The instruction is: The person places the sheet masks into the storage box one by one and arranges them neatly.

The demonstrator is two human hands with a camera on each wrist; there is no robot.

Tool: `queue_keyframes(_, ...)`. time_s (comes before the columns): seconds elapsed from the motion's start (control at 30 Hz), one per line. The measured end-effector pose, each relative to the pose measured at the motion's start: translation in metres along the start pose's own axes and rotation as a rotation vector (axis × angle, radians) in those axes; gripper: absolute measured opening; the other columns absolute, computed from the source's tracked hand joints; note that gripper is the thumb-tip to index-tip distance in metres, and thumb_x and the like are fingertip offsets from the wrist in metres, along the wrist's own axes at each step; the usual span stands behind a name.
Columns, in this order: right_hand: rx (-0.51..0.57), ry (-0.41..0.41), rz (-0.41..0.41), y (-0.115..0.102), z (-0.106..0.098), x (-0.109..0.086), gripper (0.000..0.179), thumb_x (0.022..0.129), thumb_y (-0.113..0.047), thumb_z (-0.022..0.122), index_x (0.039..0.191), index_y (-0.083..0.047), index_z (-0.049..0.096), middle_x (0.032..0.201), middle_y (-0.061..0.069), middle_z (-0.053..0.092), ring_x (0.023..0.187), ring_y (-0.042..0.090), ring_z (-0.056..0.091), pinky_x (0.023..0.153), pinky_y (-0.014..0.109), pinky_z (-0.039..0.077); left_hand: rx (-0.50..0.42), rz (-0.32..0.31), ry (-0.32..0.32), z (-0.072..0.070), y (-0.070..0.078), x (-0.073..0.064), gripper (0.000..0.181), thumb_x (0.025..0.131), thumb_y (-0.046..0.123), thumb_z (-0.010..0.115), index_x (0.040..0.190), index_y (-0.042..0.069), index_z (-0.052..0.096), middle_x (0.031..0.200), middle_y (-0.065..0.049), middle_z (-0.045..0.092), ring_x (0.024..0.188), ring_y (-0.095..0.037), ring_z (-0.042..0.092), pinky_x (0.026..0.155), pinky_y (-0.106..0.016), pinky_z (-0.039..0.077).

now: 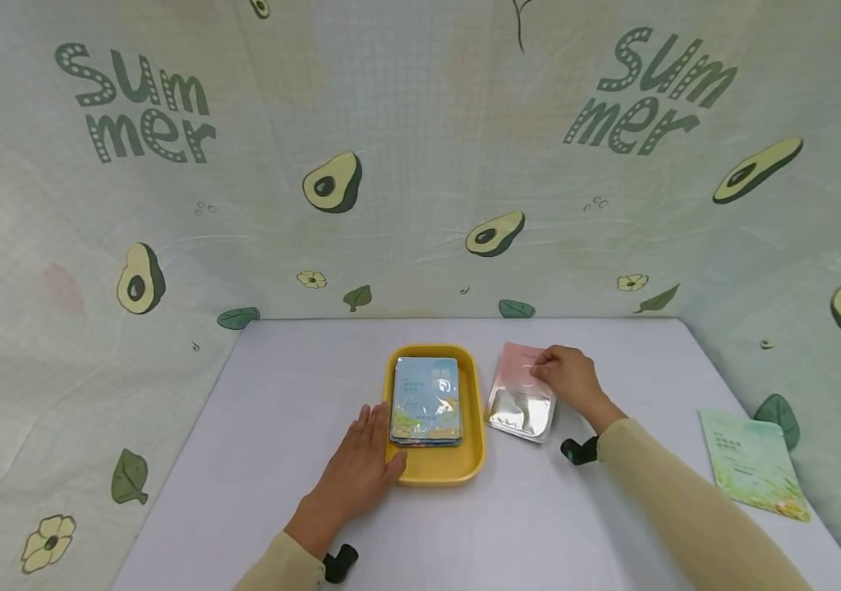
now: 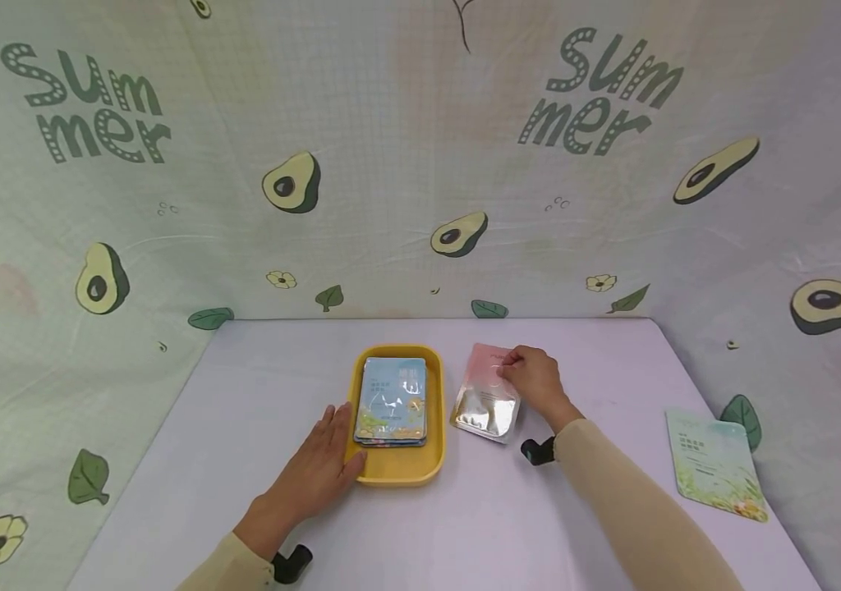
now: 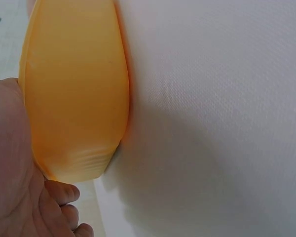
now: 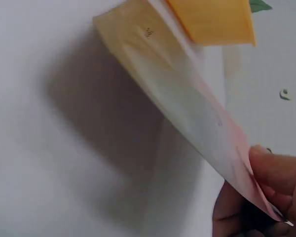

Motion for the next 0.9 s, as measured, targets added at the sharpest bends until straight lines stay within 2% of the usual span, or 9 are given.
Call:
queue_keyframes(0.13, 0.224, -0.191, 0.144, 0.011, 0.014, -0.001, 0.046, 0.095, -0.005, 0.068, 0.140, 0.000, 0.058, 0.146, 0.024, 0.053, 0.116, 0.033, 0.052, 0.086, 0.034, 0.050, -0.019, 0.002, -0.006, 0.001, -0.001, 0.000, 0.080, 0.110, 0.045, 0.047, 0.167, -0.002, 0.017, 0.172, -0.022, 0.028, 0.163, -0.039, 0.016, 0.130, -0.055, 0.025)
queue_keyframes(0.23, 0.333, -0.276, 0.183, 0.016, 0.022, -0.002, 0.056, 0.093, 0.005, 0.066, 0.148, 0.001, 0.054, 0.159, 0.025, 0.042, 0.122, 0.033, 0.050, 0.087, 0.030, 0.053, -0.014, 0.000, -0.006, 0.002, -0.001, 0.000, 0.080, 0.110, 0.046, 0.047, 0.167, -0.002, 0.016, 0.172, -0.022, 0.028, 0.163, -0.039, 0.016, 0.130, -0.054, 0.025)
queue_keyframes(0.33, 0.323, -0.239, 0.179, 0.021, 0.023, -0.002, 0.050, 0.096, 0.001, 0.067, 0.146, -0.001, 0.060, 0.161, 0.024, 0.044, 0.121, 0.030, 0.053, 0.085, 0.024, 0.053, -0.013, -0.002, -0.007, 0.002, -0.002, 0.001, 0.081, 0.110, 0.046, 0.046, 0.167, -0.002, 0.016, 0.172, -0.021, 0.028, 0.163, -0.039, 0.017, 0.130, -0.054, 0.025)
queue_keyframes(0.5, 0.358, -0.149, 0.190, 0.026, 0.024, -0.004, 0.048, 0.101, -0.006, 0.065, 0.149, -0.004, 0.057, 0.140, 0.026, 0.055, 0.106, 0.026, 0.058, 0.076, 0.025, 0.054, -0.022, -0.002, -0.009, 0.002, -0.002, 0.000, 0.080, 0.110, 0.046, 0.046, 0.167, -0.001, 0.016, 0.172, -0.021, 0.029, 0.163, -0.039, 0.016, 0.130, -0.054, 0.025)
queue_keyframes(0.57, 0.397, -0.166, 0.200, 0.026, 0.028, -0.006, 0.052, 0.101, -0.005, 0.066, 0.152, -0.005, 0.053, 0.140, 0.025, 0.054, 0.106, 0.027, 0.058, 0.076, 0.027, 0.056, -0.023, -0.002, -0.008, 0.002, -0.002, 0.000, 0.080, 0.110, 0.046, 0.046, 0.167, -0.001, 0.016, 0.171, -0.021, 0.030, 0.163, -0.038, 0.017, 0.130, -0.054, 0.025)
queue_keyframes(0.7, 0.399, -0.244, 0.230, 0.026, 0.037, -0.010, 0.059, 0.098, -0.003, 0.070, 0.154, -0.006, 0.052, 0.162, 0.025, 0.040, 0.124, 0.031, 0.053, 0.085, 0.026, 0.057, -0.027, -0.001, -0.005, 0.002, -0.001, 0.000, 0.080, 0.109, 0.045, 0.047, 0.167, -0.002, 0.017, 0.171, -0.021, 0.031, 0.163, -0.039, 0.018, 0.130, -0.055, 0.025)
queue_keyframes(0.77, 0.388, -0.261, 0.238, 0.028, 0.039, -0.011, 0.059, 0.097, -0.004, 0.071, 0.153, -0.005, 0.053, 0.165, 0.025, 0.036, 0.127, 0.032, 0.051, 0.087, 0.024, 0.056, -0.026, -0.001, -0.006, 0.002, -0.001, 0.000, 0.080, 0.110, 0.045, 0.047, 0.167, -0.002, 0.017, 0.171, -0.021, 0.031, 0.163, -0.039, 0.018, 0.130, -0.055, 0.025)
queue_keyframes(0.83, 0.391, -0.240, 0.240, 0.029, 0.038, -0.012, 0.058, 0.097, -0.004, 0.072, 0.152, -0.003, 0.055, 0.155, 0.026, 0.046, 0.120, 0.030, 0.055, 0.085, 0.024, 0.056, -0.027, -0.002, -0.005, 0.002, -0.001, 0.000, 0.080, 0.110, 0.045, 0.047, 0.167, -0.002, 0.017, 0.171, -0.021, 0.031, 0.163, -0.039, 0.018, 0.130, -0.055, 0.025)
queue_keyframes(0.9, 0.406, -0.201, 0.233, 0.030, 0.036, -0.012, 0.058, 0.097, -0.004, 0.071, 0.152, -0.003, 0.054, 0.136, 0.025, 0.058, 0.107, 0.025, 0.059, 0.079, 0.025, 0.057, -0.029, -0.004, -0.006, 0.002, -0.001, 0.000, 0.080, 0.110, 0.045, 0.047, 0.167, -0.002, 0.017, 0.171, -0.021, 0.031, 0.163, -0.039, 0.018, 0.130, -0.055, 0.025)
Point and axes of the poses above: each hand's wrist, its own x-axis towards the middle knuckle, its own z-axis out of the palm, y = z × x, the point moved 8 cm from there along x, towards the middle knuckle
